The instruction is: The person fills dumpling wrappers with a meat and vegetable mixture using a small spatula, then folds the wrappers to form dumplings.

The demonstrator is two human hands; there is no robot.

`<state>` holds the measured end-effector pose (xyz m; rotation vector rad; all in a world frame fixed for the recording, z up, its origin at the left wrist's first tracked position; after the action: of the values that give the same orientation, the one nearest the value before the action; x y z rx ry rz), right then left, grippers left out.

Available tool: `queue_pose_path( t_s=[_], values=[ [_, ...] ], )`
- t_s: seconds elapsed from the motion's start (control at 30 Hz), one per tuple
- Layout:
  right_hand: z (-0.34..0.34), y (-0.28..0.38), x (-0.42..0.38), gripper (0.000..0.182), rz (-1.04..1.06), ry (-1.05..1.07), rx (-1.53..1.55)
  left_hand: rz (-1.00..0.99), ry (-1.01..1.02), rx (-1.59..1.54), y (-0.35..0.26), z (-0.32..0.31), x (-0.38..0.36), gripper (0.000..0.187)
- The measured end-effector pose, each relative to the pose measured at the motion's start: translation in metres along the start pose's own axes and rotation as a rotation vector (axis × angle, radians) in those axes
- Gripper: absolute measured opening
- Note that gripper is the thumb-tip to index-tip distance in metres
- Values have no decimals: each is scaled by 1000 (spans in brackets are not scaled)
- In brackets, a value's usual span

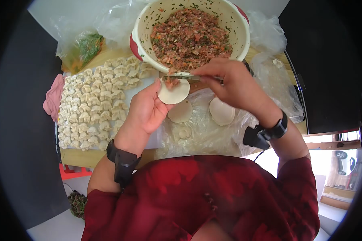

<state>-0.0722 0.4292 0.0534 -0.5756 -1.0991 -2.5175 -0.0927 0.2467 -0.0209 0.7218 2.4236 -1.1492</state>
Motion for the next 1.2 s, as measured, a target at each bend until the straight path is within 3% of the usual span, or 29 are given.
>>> queue_pose_path(
  t_s=[0.03,0.07,0.17,0.5,0.57,1.2],
  values=[
    [-2,11,-7,28,227,-83,-97,1,-4,-2,1,3,-1,42],
    [-5,12,-15,36,269,-84,-127,12,7,-21,2,5,-1,41],
    [-5,12,-26,38,353,-92,-190,26,28,-34,3,13,-4,42],
    [9,15,-20,42,179,-184,-65,-91,101,135,-7,0,-12,44],
    [6,21,-24,43,283,-210,-93,-87,129,110,-8,-3,-10,44],
    [17,9,-25,52,355,-232,-152,-151,173,110,-23,-9,-1,43]
  ],
)
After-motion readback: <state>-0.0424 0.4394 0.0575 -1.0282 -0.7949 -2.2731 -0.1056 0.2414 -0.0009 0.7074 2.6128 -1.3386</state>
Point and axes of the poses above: each hand's wrist, its own x-axis towards the middle knuckle, its own z-axis out of the back of the hand, y = z × x, the point moved 5 cm from there along x, towards the middle knuckle, and after that the axes turned 14 degrees about -y, right-handed, at the moved point
